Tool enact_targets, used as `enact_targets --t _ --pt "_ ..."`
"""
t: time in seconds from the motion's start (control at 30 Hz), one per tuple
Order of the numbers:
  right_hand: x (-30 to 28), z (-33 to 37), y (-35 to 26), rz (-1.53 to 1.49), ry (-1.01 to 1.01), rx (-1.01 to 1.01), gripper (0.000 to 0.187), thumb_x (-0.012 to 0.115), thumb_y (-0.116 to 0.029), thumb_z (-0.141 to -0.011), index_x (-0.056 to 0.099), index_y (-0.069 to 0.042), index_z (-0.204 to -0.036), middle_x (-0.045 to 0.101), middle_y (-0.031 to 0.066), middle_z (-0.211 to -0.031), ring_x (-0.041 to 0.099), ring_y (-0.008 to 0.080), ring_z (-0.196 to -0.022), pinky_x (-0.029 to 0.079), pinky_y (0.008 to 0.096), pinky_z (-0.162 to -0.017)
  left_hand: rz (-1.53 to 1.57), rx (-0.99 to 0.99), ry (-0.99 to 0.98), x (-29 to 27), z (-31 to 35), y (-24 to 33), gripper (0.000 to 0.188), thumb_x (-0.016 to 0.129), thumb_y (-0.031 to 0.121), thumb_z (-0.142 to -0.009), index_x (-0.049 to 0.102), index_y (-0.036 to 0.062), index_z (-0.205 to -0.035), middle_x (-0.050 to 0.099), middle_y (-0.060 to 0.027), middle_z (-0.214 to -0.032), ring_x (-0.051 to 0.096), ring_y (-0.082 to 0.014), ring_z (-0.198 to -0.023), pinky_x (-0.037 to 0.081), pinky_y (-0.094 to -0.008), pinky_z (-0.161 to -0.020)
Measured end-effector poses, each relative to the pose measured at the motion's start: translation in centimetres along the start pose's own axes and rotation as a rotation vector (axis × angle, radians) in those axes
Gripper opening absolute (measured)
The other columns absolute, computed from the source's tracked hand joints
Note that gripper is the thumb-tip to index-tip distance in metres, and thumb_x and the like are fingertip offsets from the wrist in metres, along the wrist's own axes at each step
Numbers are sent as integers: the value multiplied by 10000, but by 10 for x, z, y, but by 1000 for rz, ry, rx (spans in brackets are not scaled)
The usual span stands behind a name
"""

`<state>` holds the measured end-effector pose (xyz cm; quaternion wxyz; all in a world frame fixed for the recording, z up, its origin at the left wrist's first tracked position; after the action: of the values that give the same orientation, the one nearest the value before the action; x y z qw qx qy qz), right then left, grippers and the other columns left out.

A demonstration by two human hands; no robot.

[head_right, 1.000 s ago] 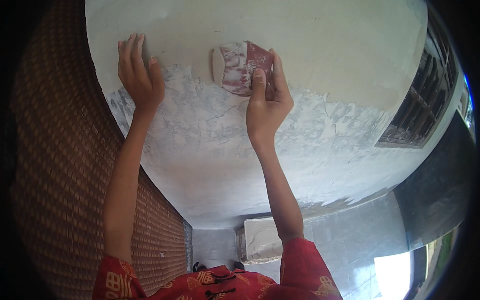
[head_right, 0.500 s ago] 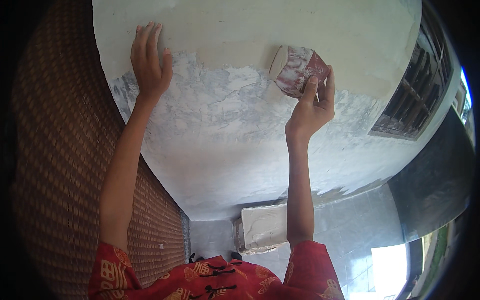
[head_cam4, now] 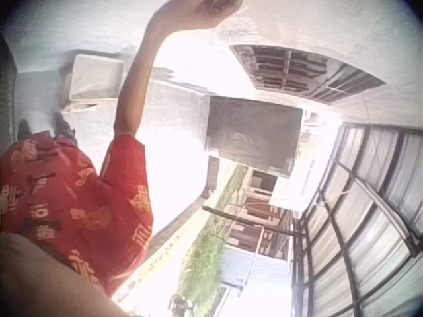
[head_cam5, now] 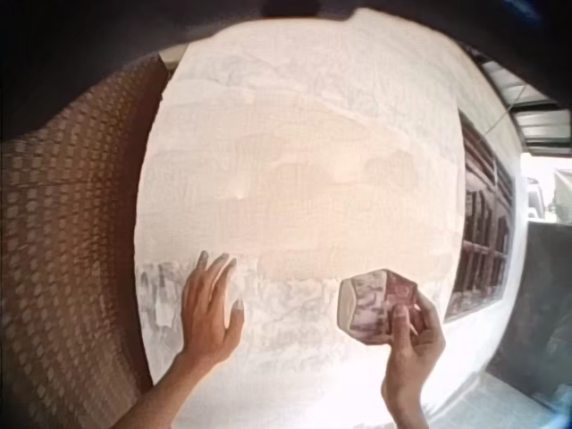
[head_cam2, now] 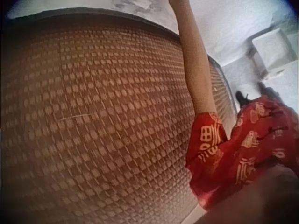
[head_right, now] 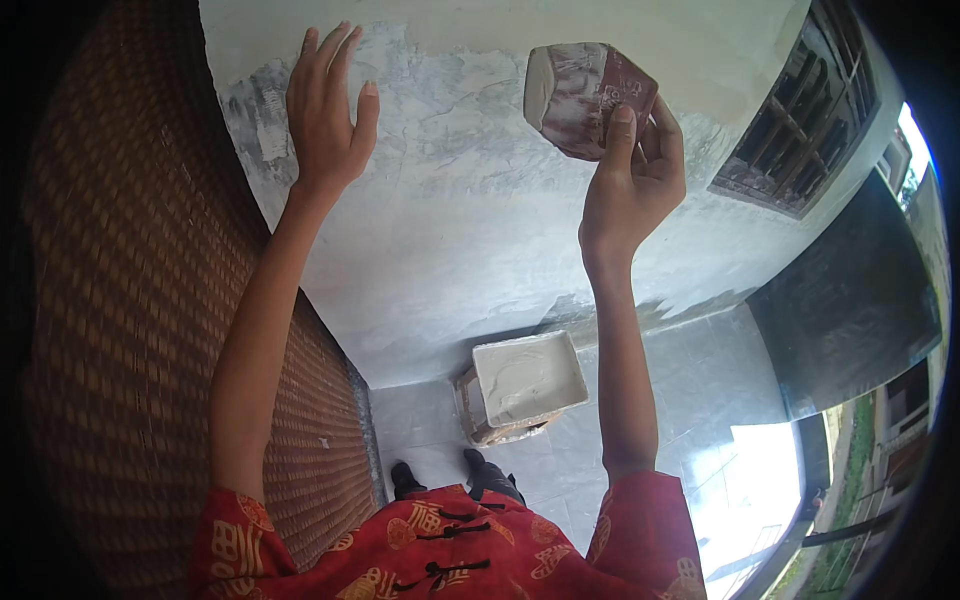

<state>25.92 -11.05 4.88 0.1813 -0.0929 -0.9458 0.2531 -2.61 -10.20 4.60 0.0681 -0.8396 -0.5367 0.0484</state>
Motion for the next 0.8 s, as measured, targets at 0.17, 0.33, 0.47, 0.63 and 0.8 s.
enact_targets --t 0.17,0.33,0.47,0.63,0.8 --pt "-42 17 3 12 -34 97 365 581 -98 -985 504 96 -1285 678 192 -1083 654 164 -997 534 277 -836 -1 -45 -54 -16 20 38 485 487 190 -948 459 35 -1406 457 -129 -1461 321 -393 -1416 275 -531 -1114" --pt "-103 35 23 -23 -127 168 307 560 -85 -997 526 56 -1267 701 150 -1036 642 128 -948 515 273 -833 58 -264 -158 -25 52 86 496 487 198 -958 431 22 -1419 470 -162 -1442 330 -403 -1410 292 -524 -1108" --pt "-166 58 57 -13 -201 332 308 573 -107 -997 531 38 -1265 712 145 -1002 635 115 -924 502 269 -834 64 -530 -272 -24 104 141 484 411 220 -1005 394 15 -1443 437 -186 -1460 333 -357 -1414 269 -467 -1155" --pt "-242 88 99 27 -249 504 328 586 -143 -996 535 39 -1264 719 151 -985 634 112 -906 497 276 -823 95 -754 -434 -24 174 221 475 396 175 -1000 393 -10 -1438 438 -189 -1454 387 -320 -1380 284 -454 -1149" --pt "-300 134 145 97 -263 716 324 583 -137 -995 535 34 -1266 717 139 -973 633 119 -910 489 278 -829 164 -963 -635 -19 259 278 488 402 238 -1022 374 -11 -1441 435 -205 -1455 374 -361 -1385 285 -471 -1146"
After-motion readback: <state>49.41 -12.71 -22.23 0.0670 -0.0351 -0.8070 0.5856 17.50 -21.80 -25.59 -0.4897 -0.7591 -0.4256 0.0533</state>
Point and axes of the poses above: each hand's wrist, its own z-axis away from the middle knuckle, its own x-axis out of the palm, y = z × x, the point moved 8 cm from there along -z, towards the middle knuckle
